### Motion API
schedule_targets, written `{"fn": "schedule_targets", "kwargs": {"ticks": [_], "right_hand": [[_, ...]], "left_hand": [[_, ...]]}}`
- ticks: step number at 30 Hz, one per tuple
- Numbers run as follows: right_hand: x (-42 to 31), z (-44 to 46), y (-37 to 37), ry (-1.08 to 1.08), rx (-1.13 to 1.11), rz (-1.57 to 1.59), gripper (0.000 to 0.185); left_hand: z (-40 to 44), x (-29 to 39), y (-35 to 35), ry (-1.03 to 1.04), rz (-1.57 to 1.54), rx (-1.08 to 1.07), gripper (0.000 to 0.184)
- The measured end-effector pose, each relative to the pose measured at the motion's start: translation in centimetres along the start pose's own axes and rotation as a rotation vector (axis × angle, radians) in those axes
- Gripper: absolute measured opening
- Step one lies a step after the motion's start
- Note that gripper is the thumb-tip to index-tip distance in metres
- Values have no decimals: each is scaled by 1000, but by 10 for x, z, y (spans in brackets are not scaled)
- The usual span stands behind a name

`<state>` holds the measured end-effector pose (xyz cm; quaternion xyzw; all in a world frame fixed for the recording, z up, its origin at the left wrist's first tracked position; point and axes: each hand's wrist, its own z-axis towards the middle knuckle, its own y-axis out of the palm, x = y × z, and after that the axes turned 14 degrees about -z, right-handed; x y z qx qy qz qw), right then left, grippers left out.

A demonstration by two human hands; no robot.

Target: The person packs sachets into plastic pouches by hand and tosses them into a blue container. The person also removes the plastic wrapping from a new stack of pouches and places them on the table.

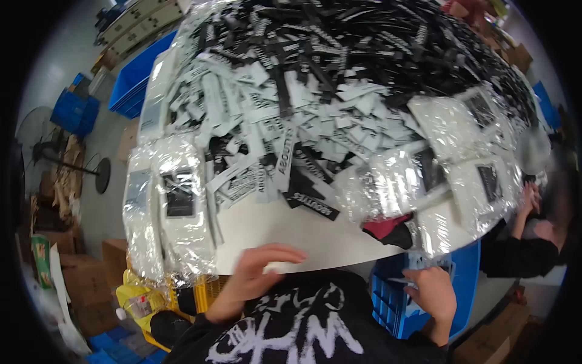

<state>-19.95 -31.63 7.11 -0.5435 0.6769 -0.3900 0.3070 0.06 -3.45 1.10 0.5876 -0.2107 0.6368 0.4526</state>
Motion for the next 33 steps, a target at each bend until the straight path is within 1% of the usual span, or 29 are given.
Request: {"fn": "schedule_targets", "kwargs": {"ticks": [1,2,3,5,6,7,8,9,11,12,15,17,19,20,21,22,23,24,25,27,29,30,33], "right_hand": [[-6,-4,-7,-7,5,61,44],[-11,-2,-16,-85,-31,131,48],[-15,0,-21,-160,-66,205,52],[-15,10,-7,-314,67,370,52],[-18,14,-13,-328,119,388,48],[-19,15,-17,-291,118,329,49],[-18,16,-21,-284,195,349,45],[-17,17,-24,-282,273,368,42],[-11,15,-27,-212,414,456,34],[-7,13,-29,-173,487,499,30],[5,3,-44,100,694,582,18],[28,8,-35,315,1132,828,15],[85,1,-22,554,1295,863,28],[99,1,-24,745,1248,750,39],[112,1,-26,934,1188,635,50],[132,8,-18,1046,1096,636,63],[146,14,-12,1042,1011,753,66],[152,18,-9,1001,928,922,65],[156,24,-6,948,871,941,62],[172,28,7,805,855,1053,49],[177,31,11,726,1002,1243,40],[176,33,14,680,1064,1339,36],[174,32,16,460,1420,1396,25]], "left_hand": [[-3,19,2,-10,-283,86,38],[-6,35,7,46,-704,126,54],[-2,54,8,128,-870,15,50],[20,95,12,292,-999,-425,44],[33,109,19,302,-1035,-590,42],[44,123,28,269,-1103,-693,41],[51,137,38,144,-1263,-703,45],[49,140,40,138,-1281,-722,46],[43,144,43,128,-1314,-755,48],[45,144,43,105,-1338,-803,43],[39,143,36,227,-1268,-779,38],[32,140,28,298,-1229,-777,35],[26,133,25,371,-1194,-778,32],[26,121,32,490,-1139,-615,31],[24,102,37,601,-1081,-450,37],[16,86,30,408,-1042,-350,34],[15,70,25,220,-990,-253,32],[15,47,25,97,-899,-128,26],[20,27,31,-21,-799,-2,24],[14,-14,42,-218,-660,48,18],[2,-39,48,-418,-747,60,19],[-2,-45,49,-475,-753,82,20],[-8,-54,43,-485,-758,102,21]]}}
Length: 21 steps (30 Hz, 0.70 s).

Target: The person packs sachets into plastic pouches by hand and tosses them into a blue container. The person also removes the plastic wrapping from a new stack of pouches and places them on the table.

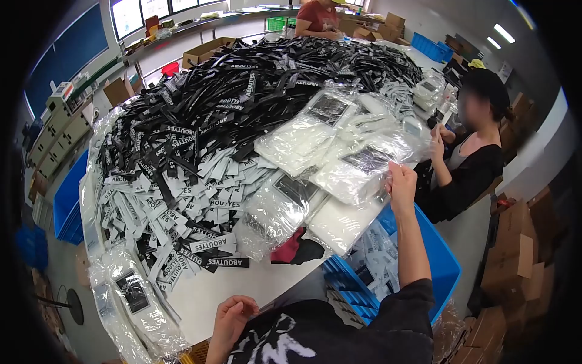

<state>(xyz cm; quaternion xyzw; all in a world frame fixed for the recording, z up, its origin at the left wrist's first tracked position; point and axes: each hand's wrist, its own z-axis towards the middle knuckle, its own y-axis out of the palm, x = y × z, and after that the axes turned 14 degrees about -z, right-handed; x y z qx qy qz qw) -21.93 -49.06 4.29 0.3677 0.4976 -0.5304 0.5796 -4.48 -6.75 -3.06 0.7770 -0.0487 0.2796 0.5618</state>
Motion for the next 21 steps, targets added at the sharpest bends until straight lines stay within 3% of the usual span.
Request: {"fn": "schedule_targets", "kwargs": {"ticks": [4,6,7,10,11,12,13,14,16,17,20,21], "right_hand": [[-79,-76,21,-334,-91,-389,39],[-82,-102,15,-682,-203,-444,34],[-90,-112,14,-964,-141,-594,31],[-101,-138,40,-1299,-452,-433,25],[-85,-149,61,-1123,-636,-187,27],[-78,-164,87,-1105,-726,-146,33],[-60,-177,106,-1152,-800,-147,31],[-36,-192,119,-1134,-901,-143,30],[-16,-214,134,-1155,-1066,-227,23],[-15,-212,146,-1102,-996,-142,20],[-29,-194,168,-861,-806,-35,6],[-46,-185,177,-836,-698,-114,23]], "left_hand": [[6,13,-12,153,193,57,28],[18,22,-11,208,228,3,46],[28,26,-5,249,251,-30,53],[53,40,38,401,251,-161,86],[58,45,43,367,219,-204,89],[57,50,42,343,187,-243,92],[59,52,19,389,349,-46,77],[52,64,11,266,376,102,61],[23,65,-4,322,521,211,53],[8,60,-12,394,639,260,56],[-26,42,-24,444,555,395,57],[-31,36,-35,473,549,416,59]]}}
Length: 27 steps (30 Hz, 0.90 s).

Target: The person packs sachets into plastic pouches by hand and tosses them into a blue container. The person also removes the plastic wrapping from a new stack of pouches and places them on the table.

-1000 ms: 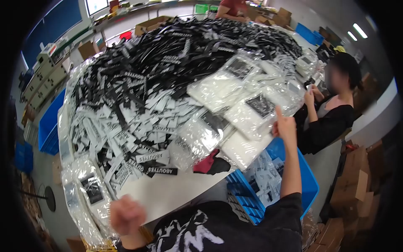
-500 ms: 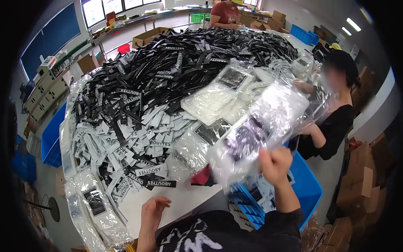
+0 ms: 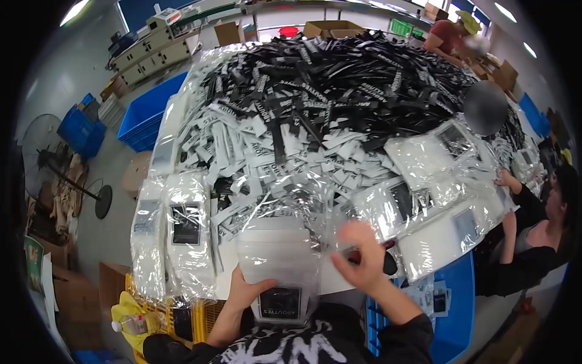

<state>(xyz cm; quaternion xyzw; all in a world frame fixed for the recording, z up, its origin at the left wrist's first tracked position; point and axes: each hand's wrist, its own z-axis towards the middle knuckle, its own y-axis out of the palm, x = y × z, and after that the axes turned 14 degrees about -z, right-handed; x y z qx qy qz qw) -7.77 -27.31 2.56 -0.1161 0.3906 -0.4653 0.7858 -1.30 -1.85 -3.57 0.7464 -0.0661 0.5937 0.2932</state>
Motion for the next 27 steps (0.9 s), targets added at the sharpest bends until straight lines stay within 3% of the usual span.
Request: {"fn": "schedule_targets", "kwargs": {"ticks": [1,3,9,11,13,15,20,23,24,27], "right_hand": [[-12,35,-2,-68,53,-149,37],[-24,86,8,-98,51,-278,50],[-20,139,39,135,-485,-25,31],[-27,135,43,16,-372,87,19],[-36,129,46,-99,-305,122,12],[-44,128,47,-232,-254,68,9],[-56,99,19,-222,-85,154,7],[-62,73,-8,-300,48,218,6],[-65,71,-17,-356,96,225,8],[-74,70,-18,-191,88,551,16]], "left_hand": [[-1,-3,-6,1,-19,-3,60],[-3,-9,-10,3,-73,-20,61],[6,9,-16,40,-38,-125,66],[31,15,-16,214,-278,-78,70],[62,58,2,265,-385,-111,50],[95,65,0,215,-298,-97,37],[95,69,35,284,-173,-77,40],[101,67,39,308,73,125,41],[115,64,24,325,-7,205,40],[108,59,12,255,-162,180,38]]}}
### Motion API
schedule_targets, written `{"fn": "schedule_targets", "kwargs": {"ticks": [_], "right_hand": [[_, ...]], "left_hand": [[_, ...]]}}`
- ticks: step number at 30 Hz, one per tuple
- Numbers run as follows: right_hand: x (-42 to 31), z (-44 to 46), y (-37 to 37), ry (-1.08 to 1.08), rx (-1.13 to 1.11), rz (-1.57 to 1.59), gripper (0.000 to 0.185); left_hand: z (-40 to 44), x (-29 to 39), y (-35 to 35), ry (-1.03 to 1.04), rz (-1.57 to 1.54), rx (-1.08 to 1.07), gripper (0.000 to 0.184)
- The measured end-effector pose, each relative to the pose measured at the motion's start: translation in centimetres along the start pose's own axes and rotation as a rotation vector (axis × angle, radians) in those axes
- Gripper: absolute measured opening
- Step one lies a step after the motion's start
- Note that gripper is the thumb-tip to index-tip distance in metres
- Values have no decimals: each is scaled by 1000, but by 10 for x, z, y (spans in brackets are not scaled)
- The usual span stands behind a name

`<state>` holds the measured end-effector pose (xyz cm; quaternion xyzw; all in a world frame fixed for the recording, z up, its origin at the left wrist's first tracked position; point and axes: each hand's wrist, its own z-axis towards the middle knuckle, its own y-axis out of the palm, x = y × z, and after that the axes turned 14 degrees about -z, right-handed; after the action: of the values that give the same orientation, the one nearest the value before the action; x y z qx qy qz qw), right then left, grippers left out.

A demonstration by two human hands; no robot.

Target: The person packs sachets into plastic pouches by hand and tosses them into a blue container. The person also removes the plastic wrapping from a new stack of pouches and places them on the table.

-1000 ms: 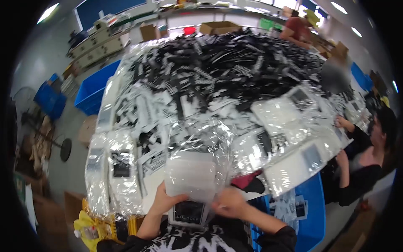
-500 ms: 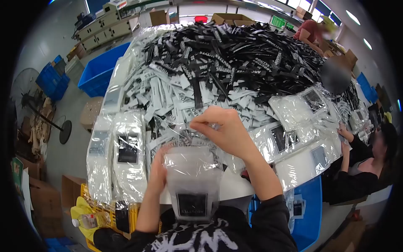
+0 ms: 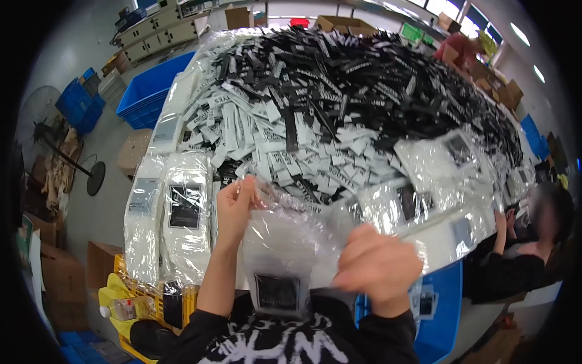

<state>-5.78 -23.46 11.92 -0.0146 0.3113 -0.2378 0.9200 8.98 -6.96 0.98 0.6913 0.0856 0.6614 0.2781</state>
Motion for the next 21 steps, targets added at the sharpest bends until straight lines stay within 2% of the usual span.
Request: {"fn": "schedule_targets", "kwargs": {"ticks": [1,2,3,4,5,7,8,10,14,17,21], "right_hand": [[6,0,-9,55,38,-64,21],[13,2,-16,77,68,-134,16],[23,-4,-24,112,90,-70,4],[29,-7,-28,152,117,-8,9],[29,-7,-28,116,169,-293,13],[24,-3,-14,65,259,-866,23],[30,-4,-6,40,341,-792,47],[18,-5,6,-54,385,-844,61],[12,-5,27,-134,-538,-884,39],[46,-43,25,203,-846,-1050,30],[39,-69,20,-17,-739,-945,31]], "left_hand": [[-3,-1,-7,-44,-116,-92,28],[-13,-1,-4,-49,-131,-139,27],[-29,6,4,-48,-144,-191,30],[-45,7,6,-53,-153,-246,36],[-58,-2,1,-40,-59,-303,55],[-67,-14,-5,-151,58,-279,52],[-70,-21,-9,-207,116,-266,50],[-71,-32,-17,-253,209,-246,38],[-73,-34,-10,-170,179,-253,32],[-76,-33,-9,-163,117,-204,32],[-75,-22,-6,-161,215,-214,34]]}}
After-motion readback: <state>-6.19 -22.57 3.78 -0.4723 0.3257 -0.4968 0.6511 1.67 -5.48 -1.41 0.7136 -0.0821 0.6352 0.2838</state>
